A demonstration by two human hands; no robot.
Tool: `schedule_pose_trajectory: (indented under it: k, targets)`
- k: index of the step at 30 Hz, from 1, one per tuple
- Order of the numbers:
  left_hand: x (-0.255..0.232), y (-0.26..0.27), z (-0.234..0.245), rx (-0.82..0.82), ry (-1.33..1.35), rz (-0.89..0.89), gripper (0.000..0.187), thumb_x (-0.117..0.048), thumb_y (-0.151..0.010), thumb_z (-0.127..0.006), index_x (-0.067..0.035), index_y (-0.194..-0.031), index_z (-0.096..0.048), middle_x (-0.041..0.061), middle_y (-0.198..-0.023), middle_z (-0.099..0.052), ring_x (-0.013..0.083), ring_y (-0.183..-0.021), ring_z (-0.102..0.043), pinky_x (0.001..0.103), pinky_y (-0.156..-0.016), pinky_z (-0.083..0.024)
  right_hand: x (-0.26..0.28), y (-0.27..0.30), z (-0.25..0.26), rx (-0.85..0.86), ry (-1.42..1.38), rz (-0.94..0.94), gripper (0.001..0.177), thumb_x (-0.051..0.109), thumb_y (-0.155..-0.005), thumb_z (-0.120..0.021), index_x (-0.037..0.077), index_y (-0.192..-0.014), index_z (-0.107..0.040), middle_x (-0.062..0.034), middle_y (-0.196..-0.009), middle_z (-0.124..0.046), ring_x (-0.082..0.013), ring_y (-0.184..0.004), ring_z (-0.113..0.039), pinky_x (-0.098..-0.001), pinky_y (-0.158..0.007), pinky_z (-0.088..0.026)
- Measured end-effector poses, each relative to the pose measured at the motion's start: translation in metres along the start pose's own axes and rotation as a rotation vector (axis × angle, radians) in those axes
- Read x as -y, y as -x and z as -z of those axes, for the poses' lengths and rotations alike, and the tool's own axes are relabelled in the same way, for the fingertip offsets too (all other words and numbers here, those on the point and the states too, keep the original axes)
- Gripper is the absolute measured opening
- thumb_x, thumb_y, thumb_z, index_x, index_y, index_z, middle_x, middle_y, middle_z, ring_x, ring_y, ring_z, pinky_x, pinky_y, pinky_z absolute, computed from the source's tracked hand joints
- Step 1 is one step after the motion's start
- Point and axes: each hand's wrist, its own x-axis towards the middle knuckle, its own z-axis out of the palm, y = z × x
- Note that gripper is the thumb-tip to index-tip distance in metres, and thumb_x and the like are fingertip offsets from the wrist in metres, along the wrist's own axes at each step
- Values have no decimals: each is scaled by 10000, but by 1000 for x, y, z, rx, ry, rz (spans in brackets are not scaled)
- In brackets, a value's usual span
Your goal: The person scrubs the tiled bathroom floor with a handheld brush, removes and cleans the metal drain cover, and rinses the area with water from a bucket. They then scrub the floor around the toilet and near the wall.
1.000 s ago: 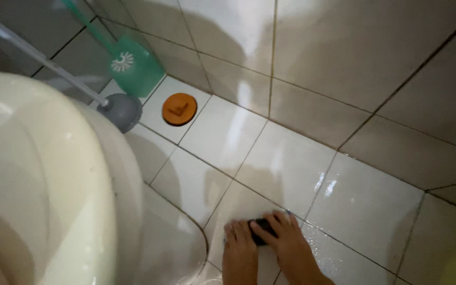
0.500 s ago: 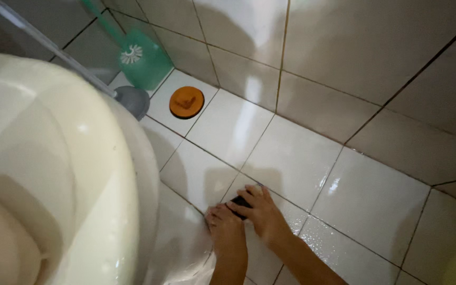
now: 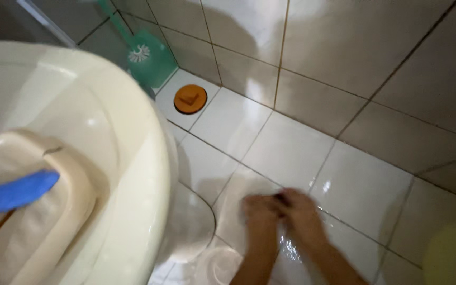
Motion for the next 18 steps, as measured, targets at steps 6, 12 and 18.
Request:
schedule_pose_trajectory:
  k: [6,12,18]
  targets:
    - [-61,12,-31,-21,-624,-537,608,-344,-686,-878,-46,-1178,-684,281,-1328,-598,436,-1238,-556,514,-1098,-364,-4,36,83,-279,1202,697,424,128,-735,-750,159,-1158,-745,-156,-1300,-639,-348,-1237,-556,-446,-1047,-440]
    - [-25,54,-42,-41,-686,-681,493,-239,-896,-726,-14,-1326,-642,267,-1395,-569,440,-1313,-499,557,-1123,-330,-42,90,88,-186,1128,630,582,27,-768,-695,194,-1325,-673,-146,-1342,-609,-354,-1265,-548,-419,-1091,-440]
    - [11,83,-31,13,-739,-679,457,-200,-921,-658,-11,-1337,-639,202,-1439,-538,381,-1351,-476,478,-1151,-336,-60,109,63,-149,1259,493,669,-10,-860,-643,306,-1444,-565,-146,-1435,-547,-359,-1263,-565,-422,-1042,-502]
